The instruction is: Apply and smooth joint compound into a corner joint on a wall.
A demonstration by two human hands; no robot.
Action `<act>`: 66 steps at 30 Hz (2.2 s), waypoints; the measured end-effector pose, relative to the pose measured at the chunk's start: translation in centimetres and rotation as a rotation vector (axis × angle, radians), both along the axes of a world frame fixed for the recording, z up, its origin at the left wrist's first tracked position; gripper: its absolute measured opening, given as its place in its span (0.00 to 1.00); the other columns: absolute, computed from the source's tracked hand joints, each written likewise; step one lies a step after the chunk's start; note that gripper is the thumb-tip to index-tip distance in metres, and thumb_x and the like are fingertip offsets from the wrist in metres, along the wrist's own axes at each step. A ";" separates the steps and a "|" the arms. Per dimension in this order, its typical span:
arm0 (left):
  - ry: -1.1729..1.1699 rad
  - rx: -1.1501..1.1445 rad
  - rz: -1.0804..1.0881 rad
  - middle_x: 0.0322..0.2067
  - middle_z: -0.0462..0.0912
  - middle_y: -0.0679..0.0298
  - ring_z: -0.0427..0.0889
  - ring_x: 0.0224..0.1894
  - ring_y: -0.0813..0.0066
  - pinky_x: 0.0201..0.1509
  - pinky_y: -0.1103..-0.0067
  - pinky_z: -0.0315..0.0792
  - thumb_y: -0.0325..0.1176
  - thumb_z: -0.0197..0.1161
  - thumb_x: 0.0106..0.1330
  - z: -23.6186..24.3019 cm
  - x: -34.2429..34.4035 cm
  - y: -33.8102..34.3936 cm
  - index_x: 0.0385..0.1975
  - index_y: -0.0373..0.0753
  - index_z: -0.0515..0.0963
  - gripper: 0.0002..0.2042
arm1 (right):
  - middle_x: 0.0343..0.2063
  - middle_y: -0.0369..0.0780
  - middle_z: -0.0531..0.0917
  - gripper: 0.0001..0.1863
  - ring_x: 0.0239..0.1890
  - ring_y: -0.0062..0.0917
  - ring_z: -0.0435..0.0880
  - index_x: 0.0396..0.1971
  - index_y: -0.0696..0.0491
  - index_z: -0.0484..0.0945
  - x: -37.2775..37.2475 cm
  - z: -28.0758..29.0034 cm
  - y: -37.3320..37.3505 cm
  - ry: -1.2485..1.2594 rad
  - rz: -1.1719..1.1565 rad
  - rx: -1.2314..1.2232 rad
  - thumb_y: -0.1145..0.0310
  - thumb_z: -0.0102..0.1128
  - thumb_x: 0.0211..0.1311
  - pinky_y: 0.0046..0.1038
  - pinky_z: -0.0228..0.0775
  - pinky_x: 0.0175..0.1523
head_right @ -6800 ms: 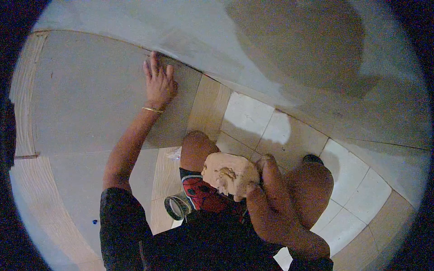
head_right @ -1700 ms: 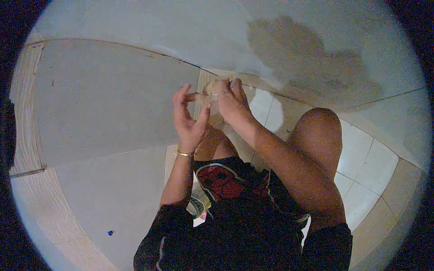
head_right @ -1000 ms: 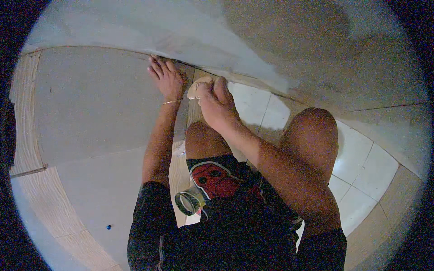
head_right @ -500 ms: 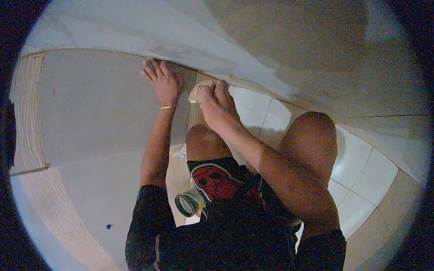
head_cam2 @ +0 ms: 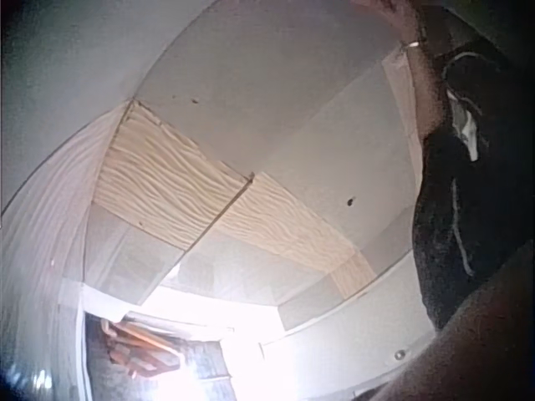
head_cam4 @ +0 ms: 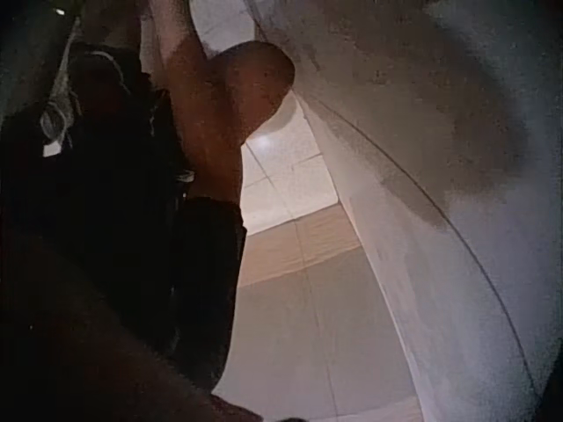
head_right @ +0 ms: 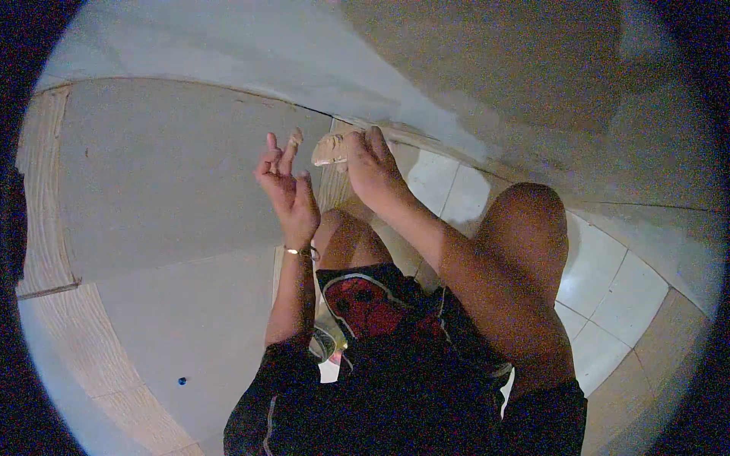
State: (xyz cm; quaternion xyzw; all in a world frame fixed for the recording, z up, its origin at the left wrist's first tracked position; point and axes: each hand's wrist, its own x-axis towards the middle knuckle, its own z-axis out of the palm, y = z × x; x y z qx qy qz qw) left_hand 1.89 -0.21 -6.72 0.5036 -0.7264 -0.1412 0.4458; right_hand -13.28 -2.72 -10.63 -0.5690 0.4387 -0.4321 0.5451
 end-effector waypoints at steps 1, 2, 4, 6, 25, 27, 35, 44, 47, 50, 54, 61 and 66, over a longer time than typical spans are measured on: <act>-0.002 0.001 0.005 0.63 0.45 0.41 0.49 0.66 0.54 0.66 0.65 0.47 0.13 0.42 0.52 -0.2 0.1 0.4 0.53 0.33 0.50 0.26 | 0.37 0.54 0.66 0.10 0.38 0.47 0.72 0.37 0.60 0.64 0.3 0.0 -0.1 -0.002 0.005 0.001 0.71 0.38 0.59 0.42 0.66 0.42; -0.013 0.010 -0.019 0.62 0.46 0.41 0.48 0.67 0.54 0.66 0.66 0.46 0.13 0.43 0.52 -0.5 0.2 0.7 0.53 0.32 0.52 0.25 | 0.38 0.53 0.67 0.10 0.38 0.46 0.72 0.37 0.60 0.64 0.5 0.1 -0.2 -0.076 0.016 0.049 0.72 0.38 0.59 0.41 0.66 0.42; -0.023 0.022 -0.041 0.62 0.47 0.41 0.47 0.67 0.54 0.66 0.66 0.46 0.14 0.43 0.52 -0.8 0.4 1.1 0.52 0.32 0.53 0.24 | 0.38 0.53 0.67 0.10 0.38 0.45 0.72 0.37 0.60 0.64 0.5 0.7 -0.1 -0.148 0.029 0.100 0.72 0.38 0.59 0.39 0.66 0.42; -0.225 -0.036 -0.002 0.60 0.53 0.42 0.46 0.67 0.54 0.66 0.64 0.46 0.15 0.45 0.51 -0.8 1.1 1.8 0.50 0.31 0.57 0.22 | 0.38 0.53 0.67 0.10 0.39 0.43 0.72 0.37 0.60 0.64 -0.2 2.8 0.0 -0.437 0.085 0.450 0.71 0.39 0.59 0.38 0.65 0.43; -0.871 -0.288 0.447 0.55 0.62 0.46 0.56 0.62 0.46 0.64 0.53 0.45 0.24 0.53 0.46 2.3 3.0 -6.9 0.43 0.31 0.66 0.20 | 0.27 0.36 0.69 0.17 0.26 0.19 0.64 0.36 0.54 0.67 0.3 0.2 -0.8 -0.308 0.040 0.417 0.57 0.32 0.65 0.23 0.60 0.32; -1.109 -0.277 0.534 0.55 0.61 0.41 0.44 0.64 0.34 0.63 0.46 0.36 0.31 0.54 0.47 1.5 3.7 -8.7 0.38 0.30 0.67 0.18 | 0.28 0.38 0.69 0.18 0.30 0.22 0.67 0.37 0.57 0.67 0.7 -0.8 -0.6 -0.224 -0.028 0.293 0.58 0.32 0.65 0.25 0.62 0.37; -1.470 -0.216 0.514 0.54 0.64 0.39 0.41 0.64 0.34 0.64 0.48 0.35 0.35 0.52 0.51 -1.5 4.4 -10.6 0.32 0.31 0.70 0.14 | 0.36 0.57 0.69 0.08 0.38 0.51 0.72 0.33 0.58 0.62 0.4 0.2 0.6 0.031 0.025 -0.041 0.69 0.38 0.59 0.44 0.64 0.45; -1.207 -0.284 0.508 0.57 0.58 0.37 0.44 0.65 0.41 0.63 0.49 0.39 0.37 0.57 0.48 2.4 4.1 -9.7 0.33 0.36 0.71 0.15 | 0.40 0.63 0.68 0.08 0.42 0.56 0.72 0.34 0.60 0.62 -0.5 1.1 0.1 0.080 0.082 -0.011 0.71 0.39 0.58 0.45 0.66 0.46; -1.272 -0.279 0.514 0.58 0.57 0.38 0.44 0.66 0.43 0.63 0.50 0.40 0.37 0.57 0.47 0.7 4.5 -10.4 0.34 0.36 0.71 0.15 | 0.42 0.63 0.67 0.10 0.42 0.56 0.72 0.34 0.61 0.62 -0.6 2.1 0.1 -0.014 0.035 0.170 0.70 0.37 0.59 0.45 0.65 0.48; -1.380 -0.201 0.459 0.58 0.57 0.39 0.45 0.66 0.44 0.63 0.50 0.41 0.37 0.57 0.47 -2.9 6.1 -9.5 0.33 0.35 0.72 0.15 | 0.43 0.62 0.68 0.12 0.42 0.56 0.72 0.35 0.61 0.63 -0.4 2.5 0.3 -0.035 0.038 0.204 0.67 0.36 0.60 0.44 0.64 0.50; -1.220 -0.143 0.243 0.56 0.61 0.40 0.50 0.63 0.43 0.61 0.51 0.47 0.37 0.58 0.46 -4.8 5.6 -8.8 0.31 0.35 0.72 0.14 | 0.40 0.59 0.72 0.18 0.43 0.54 0.71 0.35 0.60 0.64 0.5 -1.3 -0.2 0.118 0.019 0.080 0.58 0.36 0.61 0.44 0.63 0.49; -1.015 -0.095 0.253 0.54 0.63 0.42 0.63 0.51 0.45 0.51 0.56 0.58 0.32 0.58 0.46 -2.7 5.9 -6.9 0.31 0.34 0.71 0.13 | 0.39 0.59 0.72 0.21 0.43 0.51 0.72 0.37 0.60 0.65 0.2 1.6 -0.3 -0.085 0.023 0.376 0.56 0.34 0.62 0.43 0.64 0.48; -0.942 -0.050 0.190 0.58 0.60 0.44 0.62 0.51 0.45 0.53 0.58 0.59 0.31 0.58 0.46 -1.2 4.7 -5.9 0.30 0.34 0.70 0.12 | 0.40 0.56 0.71 0.19 0.45 0.49 0.71 0.36 0.60 0.67 0.4 0.2 -0.5 -0.144 -0.046 0.196 0.58 0.34 0.62 0.42 0.63 0.48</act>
